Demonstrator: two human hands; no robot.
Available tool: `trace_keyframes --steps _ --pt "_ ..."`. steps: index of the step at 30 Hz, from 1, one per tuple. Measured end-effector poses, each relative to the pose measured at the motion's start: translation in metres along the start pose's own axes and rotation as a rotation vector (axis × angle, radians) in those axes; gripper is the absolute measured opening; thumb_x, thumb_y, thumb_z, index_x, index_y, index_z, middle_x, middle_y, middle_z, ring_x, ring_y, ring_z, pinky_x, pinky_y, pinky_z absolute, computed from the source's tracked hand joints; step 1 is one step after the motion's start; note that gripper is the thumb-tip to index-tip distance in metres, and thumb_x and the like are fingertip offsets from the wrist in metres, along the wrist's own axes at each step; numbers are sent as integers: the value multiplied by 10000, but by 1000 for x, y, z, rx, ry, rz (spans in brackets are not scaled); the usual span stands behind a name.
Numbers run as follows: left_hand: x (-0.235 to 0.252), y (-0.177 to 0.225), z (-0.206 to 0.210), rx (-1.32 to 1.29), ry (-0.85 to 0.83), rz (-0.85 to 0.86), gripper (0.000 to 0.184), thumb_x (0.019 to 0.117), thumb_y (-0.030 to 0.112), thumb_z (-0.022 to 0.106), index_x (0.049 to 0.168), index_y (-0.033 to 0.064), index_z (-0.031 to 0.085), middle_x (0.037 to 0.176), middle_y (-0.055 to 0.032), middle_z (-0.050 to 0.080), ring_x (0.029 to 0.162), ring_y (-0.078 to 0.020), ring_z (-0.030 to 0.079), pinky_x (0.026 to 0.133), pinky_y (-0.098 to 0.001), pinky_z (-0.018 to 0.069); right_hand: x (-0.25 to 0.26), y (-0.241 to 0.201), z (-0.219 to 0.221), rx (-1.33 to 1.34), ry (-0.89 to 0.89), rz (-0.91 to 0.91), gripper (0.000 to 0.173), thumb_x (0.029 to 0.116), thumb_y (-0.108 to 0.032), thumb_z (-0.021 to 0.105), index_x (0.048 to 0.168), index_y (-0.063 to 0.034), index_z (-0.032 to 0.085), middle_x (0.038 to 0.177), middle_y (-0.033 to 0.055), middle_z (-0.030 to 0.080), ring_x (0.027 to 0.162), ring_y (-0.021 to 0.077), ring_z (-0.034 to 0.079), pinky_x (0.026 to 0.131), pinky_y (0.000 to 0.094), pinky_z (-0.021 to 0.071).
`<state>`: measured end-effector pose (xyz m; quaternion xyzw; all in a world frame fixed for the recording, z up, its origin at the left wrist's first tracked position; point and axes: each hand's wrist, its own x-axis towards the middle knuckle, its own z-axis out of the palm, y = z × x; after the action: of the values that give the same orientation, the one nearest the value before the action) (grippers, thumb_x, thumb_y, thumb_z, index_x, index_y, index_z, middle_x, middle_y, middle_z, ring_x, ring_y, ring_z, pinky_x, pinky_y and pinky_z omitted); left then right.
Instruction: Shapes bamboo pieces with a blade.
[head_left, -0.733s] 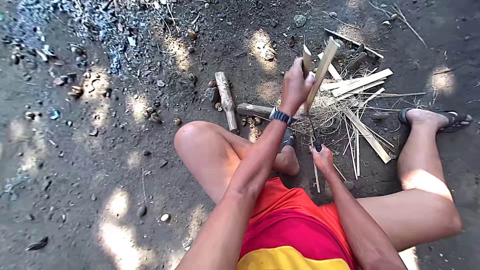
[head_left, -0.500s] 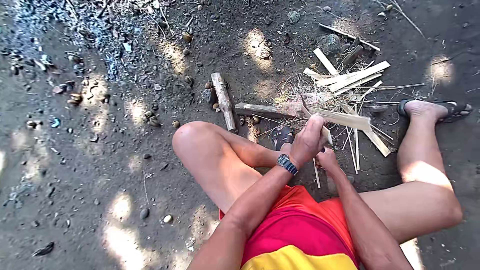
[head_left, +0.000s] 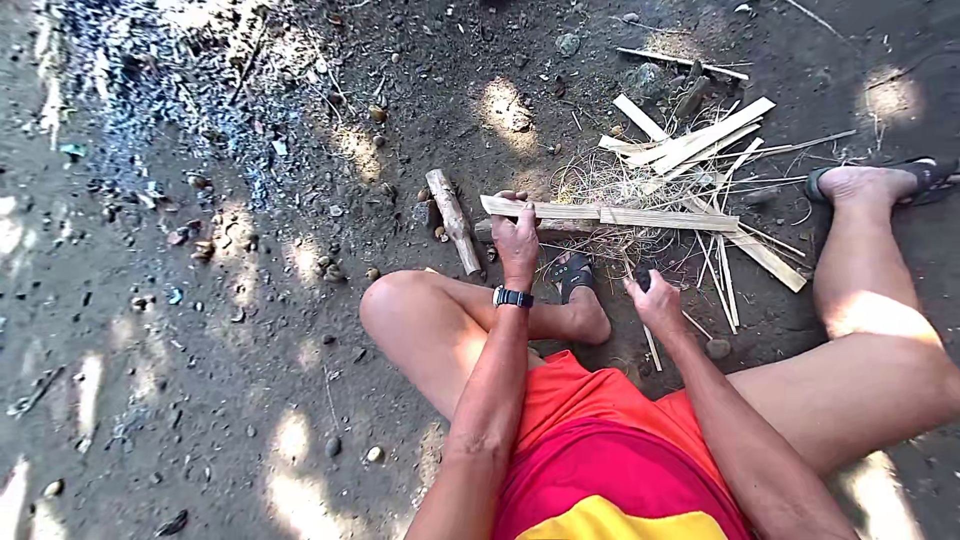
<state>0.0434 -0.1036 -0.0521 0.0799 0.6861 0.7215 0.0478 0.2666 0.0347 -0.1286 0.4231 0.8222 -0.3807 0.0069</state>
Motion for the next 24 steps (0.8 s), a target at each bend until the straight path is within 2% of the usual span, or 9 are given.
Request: trace_keyframes --steps 4,7,12,15,18,20,21,22,24 --pt "-5 15 0 57 44 144 367 1018 87 596 1355 -1 483 1201 -135 683 1014 -259 722 851 -465 644 5 6 21 -173 -122 123 548 1006 -517 599 1261 -33 630 1127 213 715 1107 392 686 963 593 524" --pt "-4 23 -6 30 28 233 409 988 58 629 1358 -19 471 1190 -140 663 1041 -256 695 867 -456 629 23 28 14 -129 -156 171 562 987 -547 608 1243 -50 668 1091 221 721 1076 406 688 947 638 518" --pt "-7 9 0 9 -14 210 421 961 40 658 1344 -28 498 1208 -150 672 1067 -265 693 858 -450 631 47 32 -20 31 73 296 624 1005 -536 595 1230 42 651 1107 308 684 1091 475 657 967 665 490" --pt "-8 2 6 118 -45 229 482 964 78 680 1395 -32 495 1277 -141 656 1154 -220 666 950 -403 599 40 24 -30 76 183 250 681 999 -607 555 1189 40 649 997 287 688 951 456 683 868 668 521" --pt "-19 29 -1 340 -88 210 580 1030 283 606 1524 40 424 1373 -118 603 1229 -192 613 1022 -387 548 12 6 -21 178 261 39 669 998 -612 544 1173 25 657 851 214 685 756 368 687 748 605 562" --pt "-40 59 -12 493 -139 143 571 1072 355 493 1595 167 362 1378 -103 581 1038 -199 640 827 -380 566 -1 -7 -5 311 225 -62 553 1009 -538 570 1201 -25 643 839 135 688 671 267 678 675 521 594" --pt "-49 66 -15 518 -152 128 541 1078 359 477 1589 211 381 1301 -98 601 798 -194 643 604 -353 567 -3 -15 2 361 178 -95 488 1009 -498 592 1196 -50 640 834 111 686 647 240 672 645 496 600" --pt "-56 71 -15 492 -175 114 524 1076 336 477 1581 222 398 1263 -103 599 678 -204 616 493 -351 542 -3 -23 8 394 131 -121 432 1010 -457 620 1183 -62 643 828 99 687 631 231 665 625 485 597" --pt "-63 70 -12 418 -212 118 483 1062 285 526 1532 195 462 1299 -98 592 720 -203 635 512 -342 566 1 -37 16 398 77 -159 356 1001 -396 666 1157 -76 667 833 95 694 627 223 662 611 478 597"
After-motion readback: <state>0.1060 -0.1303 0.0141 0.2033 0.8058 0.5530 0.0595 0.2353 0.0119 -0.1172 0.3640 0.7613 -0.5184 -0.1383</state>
